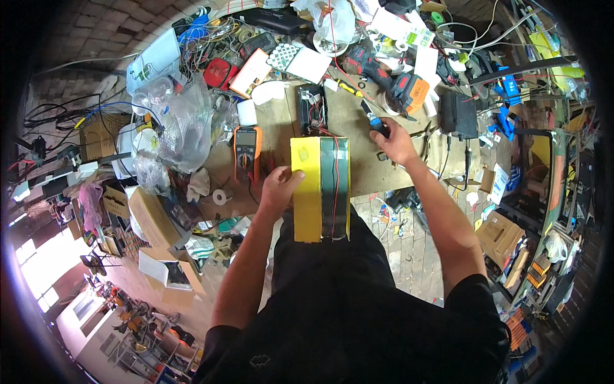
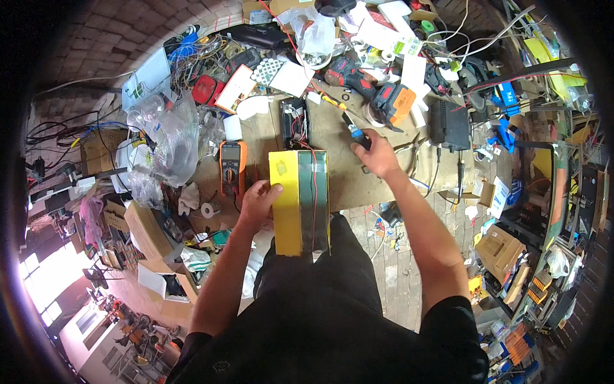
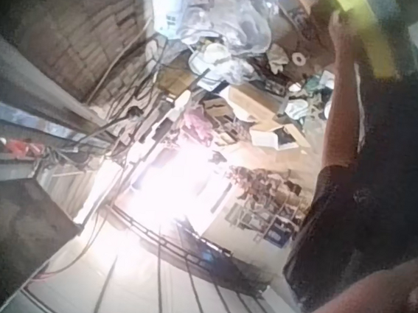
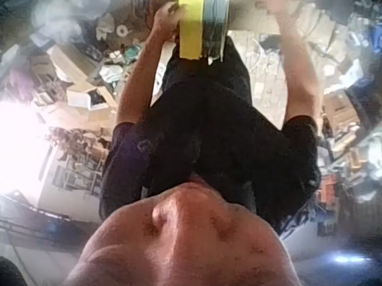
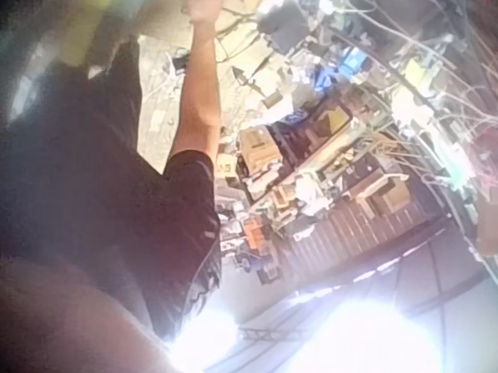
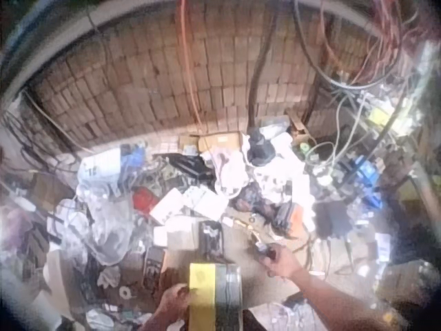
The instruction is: The person moves through a cluttered workshop, picks up a multimeter, and then opens a yellow box containing a battery pack. They use a utility knife to cut tape and pry open the pack, then use pliers to remove components. The person continues to manipulate the battery pack and tools on the workbench.
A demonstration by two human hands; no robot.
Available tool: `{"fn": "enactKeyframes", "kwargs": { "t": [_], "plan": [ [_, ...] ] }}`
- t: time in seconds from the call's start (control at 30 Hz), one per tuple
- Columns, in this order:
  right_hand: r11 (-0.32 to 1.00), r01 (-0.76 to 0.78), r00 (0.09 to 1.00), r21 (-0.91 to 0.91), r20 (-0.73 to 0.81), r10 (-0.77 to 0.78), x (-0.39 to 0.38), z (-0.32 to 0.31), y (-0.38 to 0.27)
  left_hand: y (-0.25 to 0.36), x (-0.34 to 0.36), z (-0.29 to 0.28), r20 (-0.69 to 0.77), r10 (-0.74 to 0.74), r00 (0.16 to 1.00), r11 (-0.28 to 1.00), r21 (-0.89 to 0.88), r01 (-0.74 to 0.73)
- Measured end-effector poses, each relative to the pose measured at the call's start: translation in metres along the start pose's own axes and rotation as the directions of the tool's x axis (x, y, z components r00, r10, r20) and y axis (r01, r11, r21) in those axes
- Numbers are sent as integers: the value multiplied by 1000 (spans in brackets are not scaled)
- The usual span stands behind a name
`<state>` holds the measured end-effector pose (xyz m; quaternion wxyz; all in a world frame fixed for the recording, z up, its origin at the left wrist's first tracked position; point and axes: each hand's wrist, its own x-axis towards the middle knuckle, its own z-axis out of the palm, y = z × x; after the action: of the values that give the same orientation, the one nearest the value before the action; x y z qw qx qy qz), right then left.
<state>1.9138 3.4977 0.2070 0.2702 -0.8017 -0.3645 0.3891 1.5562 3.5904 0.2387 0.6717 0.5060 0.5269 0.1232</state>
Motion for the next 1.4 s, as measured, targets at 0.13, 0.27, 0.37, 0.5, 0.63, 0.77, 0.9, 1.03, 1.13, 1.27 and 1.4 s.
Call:
{"fn": "enactKeyframes", "kwargs": {
  "t": [0.13,0.27,0.37,0.5,0.63,0.77,0.9,1.03,1.13,1.27,1.4],
  "plan": [
    [964,223,883,-143,-390,-262,-22,42,30,7,-14,13,133,-56,989,997,-39,62],
    [883,187,960,431,-272,-71,-93,51,-37,2,-21,17,109,-30,994,999,37,26],
    [773,31,999,634,-34,-12,-166,67,-101,-1,-16,17,59,36,998,987,151,-44],
    [989,138,977,59,-174,-125,-196,105,-121,7,-18,17,38,172,984,949,262,-176],
    [975,58,946,-216,-301,-123,-197,120,-131,7,-19,15,28,243,970,918,316,-239],
    [927,-126,935,-353,-354,-8,-191,134,-139,10,-16,10,50,270,962,890,369,-268],
    [867,-316,927,-384,-319,197,-189,143,-150,4,-12,11,70,249,966,908,329,-258],
    [846,-454,886,-278,-237,398,-178,148,-145,-5,-5,7,88,251,964,900,345,-266],
    [844,-509,859,-171,-170,483,-177,149,-132,-10,0,3,100,256,961,865,421,-274],
    [826,-539,831,-162,-261,491,-173,160,-130,-17,4,-1,84,285,955,862,414,-293],
    [832,-513,838,-209,-332,433,-170,168,-120,-15,3,-1,94,280,955,873,389,-294]
  ]
}}
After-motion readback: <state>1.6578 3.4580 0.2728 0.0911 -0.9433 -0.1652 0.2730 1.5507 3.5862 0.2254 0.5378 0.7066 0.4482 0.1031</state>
